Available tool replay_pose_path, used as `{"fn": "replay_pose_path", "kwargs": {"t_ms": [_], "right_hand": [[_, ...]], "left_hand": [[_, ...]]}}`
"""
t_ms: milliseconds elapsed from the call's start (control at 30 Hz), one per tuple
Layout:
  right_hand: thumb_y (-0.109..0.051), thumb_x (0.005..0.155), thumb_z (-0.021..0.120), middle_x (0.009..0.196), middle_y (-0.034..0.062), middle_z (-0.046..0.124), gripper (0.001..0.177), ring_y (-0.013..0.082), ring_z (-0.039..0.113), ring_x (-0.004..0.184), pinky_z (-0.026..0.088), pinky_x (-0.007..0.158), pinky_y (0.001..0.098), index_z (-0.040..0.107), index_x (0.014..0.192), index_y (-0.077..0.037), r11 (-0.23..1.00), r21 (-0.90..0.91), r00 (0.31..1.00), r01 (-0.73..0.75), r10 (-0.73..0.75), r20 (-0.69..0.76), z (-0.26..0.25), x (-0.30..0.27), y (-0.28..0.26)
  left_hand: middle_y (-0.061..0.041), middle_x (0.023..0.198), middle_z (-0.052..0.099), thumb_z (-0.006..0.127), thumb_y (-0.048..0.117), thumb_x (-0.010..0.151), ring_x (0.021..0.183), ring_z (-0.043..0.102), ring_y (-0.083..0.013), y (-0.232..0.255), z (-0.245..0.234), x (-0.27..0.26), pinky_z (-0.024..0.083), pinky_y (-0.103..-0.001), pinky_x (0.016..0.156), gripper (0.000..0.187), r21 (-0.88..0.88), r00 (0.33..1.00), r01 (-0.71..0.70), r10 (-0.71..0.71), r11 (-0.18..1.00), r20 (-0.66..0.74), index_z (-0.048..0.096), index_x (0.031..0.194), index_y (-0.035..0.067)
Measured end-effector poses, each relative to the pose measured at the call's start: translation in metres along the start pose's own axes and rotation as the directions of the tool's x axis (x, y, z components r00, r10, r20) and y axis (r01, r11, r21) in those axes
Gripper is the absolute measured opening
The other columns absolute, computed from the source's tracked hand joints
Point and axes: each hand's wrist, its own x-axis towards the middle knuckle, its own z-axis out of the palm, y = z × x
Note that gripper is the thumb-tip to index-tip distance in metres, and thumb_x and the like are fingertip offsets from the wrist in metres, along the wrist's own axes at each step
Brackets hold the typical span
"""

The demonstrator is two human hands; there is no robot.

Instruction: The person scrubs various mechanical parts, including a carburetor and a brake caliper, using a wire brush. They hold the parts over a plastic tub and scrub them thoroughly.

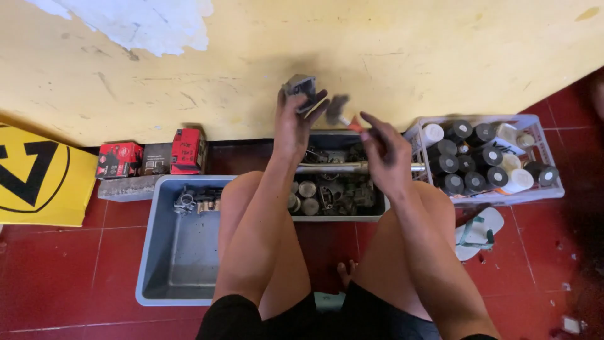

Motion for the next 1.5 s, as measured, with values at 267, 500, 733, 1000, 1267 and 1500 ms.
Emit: {"fn": "replay_pose_path", "kwargs": {"t_ms": [267, 500, 733, 1000, 1267, 1500], "right_hand": [[-0.009, 0.095, 0.071, 0.092, 0.015, 0.065, 0.035, 0.042, 0.068, 0.074, 0.054, 0.063, 0.0484, 0.074, 0.129, -0.017, 0.958, -0.27, 0.991, 0.097, -0.067, 0.117, 0.022, -0.012, -0.006], [-0.007, 0.099, 0.063, 0.086, 0.016, 0.059, 0.031, 0.0488, 0.065, 0.073, 0.053, 0.056, 0.0505, 0.068, 0.129, -0.01, 0.906, -0.423, 0.995, 0.002, 0.04, 0.089, 0.045, -0.016, -0.002], [-0.006, 0.1, 0.063, 0.102, 0.0227, 0.073, 0.024, 0.0518, 0.068, 0.096, 0.057, 0.081, 0.0526, 0.068, 0.124, -0.006, 0.976, -0.048, 0.971, -0.211, 0.215, 0.108, 0.043, -0.007, -0.017], [-0.017, 0.102, 0.064, 0.068, 0.0007, 0.04, 0.019, 0.0088, 0.037, 0.041, 0.025, 0.027, 0.0241, 0.061, 0.119, -0.008, 0.326, 0.699, 0.657, -0.637, 0.704, 0.27, 0.054, -0.017, 0.012], [-0.017, 0.101, 0.068, 0.07, 0.012, 0.063, 0.021, 0.0118, 0.056, 0.062, 0.041, 0.051, 0.0252, 0.07, 0.12, -0.007, 0.833, 0.173, 0.851, -0.525, 0.507, 0.138, 0.028, 0.0, -0.015], [-0.018, 0.104, 0.061, 0.064, 0.0011, 0.048, 0.017, 0.0049, 0.043, 0.048, 0.031, 0.04, 0.0183, 0.063, 0.118, -0.008, 0.684, 0.321, 0.751, -0.655, 0.634, 0.183, 0.003, -0.004, 0.016]], "left_hand": [[-0.025, 0.144, 0.049, 0.068, 0.045, 0.102, 0.138, 0.047, -0.0439, -0.018, 0.005, -0.007, 0.036, -0.063, 0.119, 0.06, 0.293, 0.997, -0.015, 0.037, 0.956, -0.07, 0.047, 0.145, 0.009], [-0.021, 0.117, 0.06, 0.055, 0.026, 0.108, 0.102, 0.073, -0.0387, -0.046, 0.004, -0.015, 0.059, -0.052, 0.099, 0.033, 0.317, 0.996, -0.059, 0.076, 0.947, -0.043, 0.054, 0.135, 0.007], [-0.029, 0.136, 0.047, 0.049, 0.026, 0.113, 0.119, 0.064, -0.0438, -0.039, 0.021, -0.034, 0.051, -0.061, 0.108, 0.028, 0.471, 0.991, -0.128, 0.129, 0.873, 0.031, 0.053, 0.135, 0.01], [-0.017, 0.109, 0.063, 0.061, 0.028, 0.107, 0.096, 0.073, -0.0283, -0.05, 0.012, -0.011, 0.064, -0.048, 0.094, 0.032, 0.23, 0.996, -0.083, 0.074, 0.97, 0.049, 0.056, 0.132, 0.009], [-0.019, 0.105, 0.064, 0.056, 0.027, 0.108, 0.091, 0.072, -0.027, -0.032, 0.016, -0.008, 0.064, -0.044, 0.086, 0.025, 0.454, 0.994, -0.096, 0.108, 0.886, -0.001, 0.062, 0.126, 0.011], [-0.018, 0.098, 0.066, 0.057, 0.032, 0.103, 0.08, 0.076, -0.0266, -0.004, 0.007, -0.002, 0.066, -0.041, 0.078, 0.022, 0.483, 0.998, 0.022, 0.008, 0.875, -0.059, 0.068, 0.109, 0.014]]}}
